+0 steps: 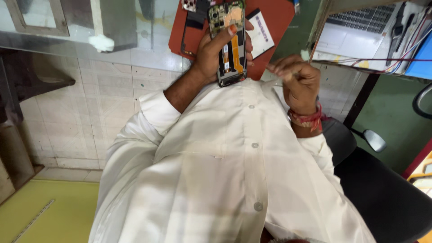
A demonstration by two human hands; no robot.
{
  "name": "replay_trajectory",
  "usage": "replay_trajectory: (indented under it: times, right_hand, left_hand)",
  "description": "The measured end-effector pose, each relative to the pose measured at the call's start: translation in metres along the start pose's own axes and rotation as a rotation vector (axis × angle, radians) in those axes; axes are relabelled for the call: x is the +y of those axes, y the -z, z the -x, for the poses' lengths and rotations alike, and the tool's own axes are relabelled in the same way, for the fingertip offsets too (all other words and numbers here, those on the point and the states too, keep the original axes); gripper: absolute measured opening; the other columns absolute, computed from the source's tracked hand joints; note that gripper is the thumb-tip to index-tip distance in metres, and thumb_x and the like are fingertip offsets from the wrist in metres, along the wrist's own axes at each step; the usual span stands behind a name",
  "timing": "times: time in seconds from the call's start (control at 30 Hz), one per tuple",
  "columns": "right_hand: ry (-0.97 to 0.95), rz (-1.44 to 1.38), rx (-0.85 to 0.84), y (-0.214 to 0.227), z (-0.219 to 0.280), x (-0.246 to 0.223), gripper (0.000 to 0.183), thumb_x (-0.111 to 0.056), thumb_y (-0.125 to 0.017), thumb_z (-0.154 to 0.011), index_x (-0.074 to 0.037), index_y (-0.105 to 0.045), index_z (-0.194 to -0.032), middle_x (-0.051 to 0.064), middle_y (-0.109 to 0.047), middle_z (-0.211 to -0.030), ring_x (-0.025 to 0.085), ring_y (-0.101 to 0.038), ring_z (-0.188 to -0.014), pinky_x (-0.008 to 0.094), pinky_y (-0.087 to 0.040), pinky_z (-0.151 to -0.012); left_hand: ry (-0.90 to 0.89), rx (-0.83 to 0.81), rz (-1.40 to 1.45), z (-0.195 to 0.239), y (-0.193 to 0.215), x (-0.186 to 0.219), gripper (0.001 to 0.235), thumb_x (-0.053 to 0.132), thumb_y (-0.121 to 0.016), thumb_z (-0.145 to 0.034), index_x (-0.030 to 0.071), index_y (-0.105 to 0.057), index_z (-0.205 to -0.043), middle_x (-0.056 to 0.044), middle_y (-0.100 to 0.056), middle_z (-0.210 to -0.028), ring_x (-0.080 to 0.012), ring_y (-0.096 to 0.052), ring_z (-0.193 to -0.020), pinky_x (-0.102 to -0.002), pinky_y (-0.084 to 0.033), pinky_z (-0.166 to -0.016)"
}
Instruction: The person disassembles a smartphone, removes the battery, and reassembles the device. They then connect a charging cable to test the phone's functionality. The process is repeated with a second phone.
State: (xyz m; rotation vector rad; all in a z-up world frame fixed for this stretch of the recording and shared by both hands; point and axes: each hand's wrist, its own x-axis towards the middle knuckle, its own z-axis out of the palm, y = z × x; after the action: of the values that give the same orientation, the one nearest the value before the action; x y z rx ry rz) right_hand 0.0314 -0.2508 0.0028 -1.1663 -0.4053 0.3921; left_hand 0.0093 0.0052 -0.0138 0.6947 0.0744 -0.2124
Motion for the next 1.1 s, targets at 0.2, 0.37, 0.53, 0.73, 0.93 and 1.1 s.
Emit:
replay_trajectory:
  times: [0.2,0.37,0.53,0.73,0.93,1.1]
  right_hand:
    - [-0.185,0.658,0.444,0.030,-0.012,-0.006,0.016,-0.013,-0.072,-0.108,0.002,-0.070,-0.102,0.007,-0.065,-0.080,0.011,-0.056,-0.067,0.026,-0.043,-0.061]
    - [0.066,1.140,0.264,0.048,-0.034,0.007,0.016,-0.008,-0.081,-0.097,0.001,-0.069,-0.101,0.012,-0.071,-0.093,0.020,-0.067,-0.079,0.033,-0.053,-0.071]
    - [-0.043,1.391,0.360,0.040,-0.048,0.012,0.029,-0.017,-0.094,-0.084,-0.003,-0.071,-0.094,0.011,-0.075,-0.089,0.022,-0.072,-0.076,0.035,-0.052,-0.065]
    - [-0.227,1.380,0.509,0.039,-0.049,0.006,0.041,-0.019,-0.093,-0.080,-0.004,-0.070,-0.110,0.011,-0.073,-0.082,0.023,-0.069,-0.071,0.035,-0.049,-0.063]
    - [0.017,1.421,0.269,0.031,-0.012,-0.024,0.006,-0.002,-0.075,-0.096,-0.003,-0.076,-0.103,0.016,-0.073,-0.098,0.030,-0.072,-0.084,0.037,-0.055,-0.077]
    - [-0.511,1.408,-0.058,0.008,0.040,-0.056,0.019,-0.020,-0.083,-0.085,-0.005,-0.079,-0.096,0.015,-0.073,-0.091,0.032,-0.070,-0.073,0.041,-0.052,-0.066]
  left_hand:
    - [-0.107,-0.053,0.046,-0.004,-0.003,0.015,0.049,0.040,-0.056,-0.108,-0.003,-0.055,-0.133,-0.019,-0.068,-0.100,-0.0265,-0.074,-0.090,-0.044,-0.066,-0.079]
    - [-0.125,-0.034,0.082,0.004,-0.003,0.021,0.049,0.040,-0.056,-0.109,-0.003,-0.053,-0.134,-0.019,-0.066,-0.101,-0.0272,-0.072,-0.086,-0.047,-0.065,-0.081]
    - [-0.155,-0.030,0.055,0.015,-0.002,0.030,0.049,0.041,-0.056,-0.109,-0.002,-0.053,-0.134,-0.019,-0.066,-0.101,-0.0288,-0.071,-0.086,-0.046,-0.063,-0.079]
    - [-0.194,0.059,0.054,0.030,0.009,0.035,0.051,0.039,-0.057,-0.109,-0.004,-0.054,-0.135,-0.019,-0.067,-0.100,-0.0293,-0.071,-0.087,-0.048,-0.063,-0.079]
    - [-0.162,0.012,0.152,0.033,0.022,0.035,0.061,0.049,-0.058,-0.107,-0.002,-0.052,-0.139,-0.019,-0.066,-0.103,-0.0279,-0.070,-0.090,-0.049,-0.062,-0.083]
    - [-0.138,-0.076,0.198,0.033,0.033,0.036,0.072,0.062,-0.055,-0.103,0.001,-0.051,-0.141,-0.017,-0.066,-0.107,-0.0274,-0.071,-0.093,-0.052,-0.063,-0.087]
